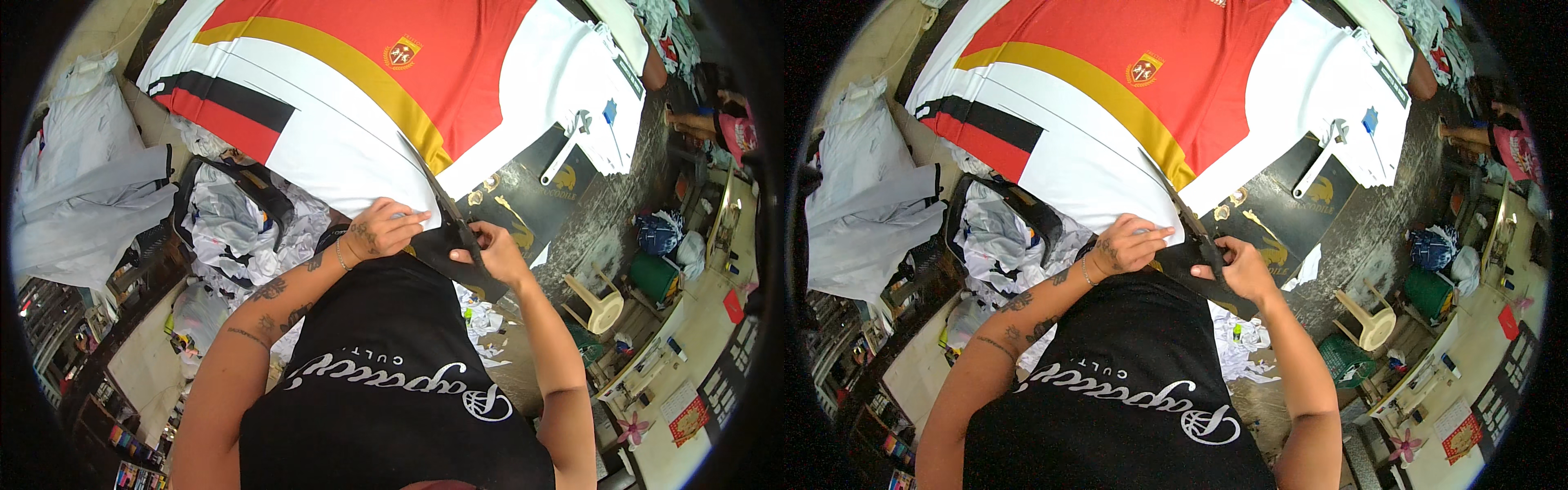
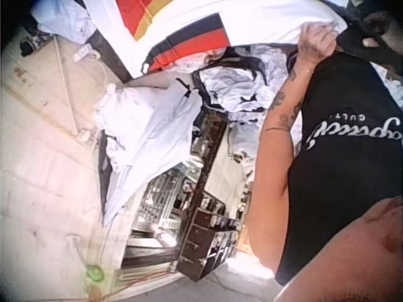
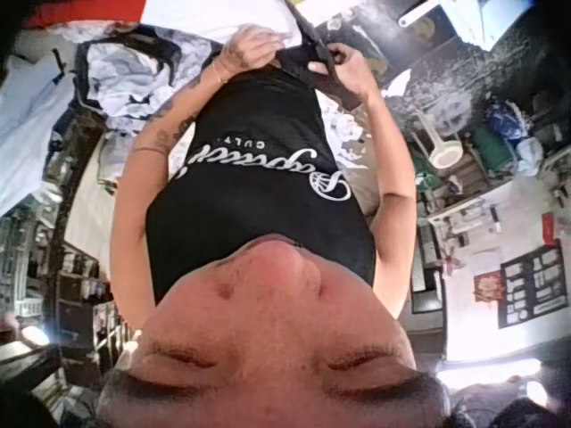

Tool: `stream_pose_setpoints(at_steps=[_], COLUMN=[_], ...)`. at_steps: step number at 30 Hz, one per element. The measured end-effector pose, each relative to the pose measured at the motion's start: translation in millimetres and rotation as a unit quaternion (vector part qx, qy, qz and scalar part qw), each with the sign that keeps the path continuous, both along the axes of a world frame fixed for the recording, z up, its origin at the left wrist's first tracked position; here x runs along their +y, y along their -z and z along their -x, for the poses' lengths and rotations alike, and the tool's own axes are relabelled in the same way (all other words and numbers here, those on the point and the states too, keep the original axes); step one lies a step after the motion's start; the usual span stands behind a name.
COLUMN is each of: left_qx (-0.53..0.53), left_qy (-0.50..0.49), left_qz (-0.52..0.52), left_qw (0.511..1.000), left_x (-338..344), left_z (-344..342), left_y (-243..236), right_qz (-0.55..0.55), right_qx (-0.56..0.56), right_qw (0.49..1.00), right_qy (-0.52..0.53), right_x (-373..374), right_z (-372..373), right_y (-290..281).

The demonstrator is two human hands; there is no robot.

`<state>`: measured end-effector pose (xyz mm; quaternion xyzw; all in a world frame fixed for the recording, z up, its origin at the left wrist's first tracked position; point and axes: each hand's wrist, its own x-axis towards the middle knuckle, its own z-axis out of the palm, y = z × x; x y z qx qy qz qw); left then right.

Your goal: The person repeatedly lays out a red, white, and yellow jersey on a table, uses shears to cut along the side seams, removes the cut pieces, and sets them aside. The process is repeated multiple times on the same garment.

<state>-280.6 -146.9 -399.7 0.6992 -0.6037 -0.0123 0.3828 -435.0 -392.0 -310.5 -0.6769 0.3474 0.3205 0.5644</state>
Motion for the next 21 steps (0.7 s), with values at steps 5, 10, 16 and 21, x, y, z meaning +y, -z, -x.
stream_pose_setpoints(at_steps=[5,10,16,21], left_qx=[0.025,0.041,0.042,0.075], left_qy=[0.010,0.028,0.071,0.081], left_qz=[-0.010,0.016,-0.006,0.029], left_qw=[1.000,0.999,0.997,0.993], left_x=[2,2,10,4], left_z=[-1,-2,0,-6], left_y=[3,5,24,19], right_qz=[0.022,0.006,0.059,0.074], right_qx=[-0.077,-0.011,-0.064,-0.016], right_qw=[0.996,1.000,0.989,0.980], right_qy=[-0.044,-0.023,-0.115,-0.185], right_x=[-3,-6,-5,-7], right_z=[-42,-98,-164,-212], right_y=[-1,5,1,1])
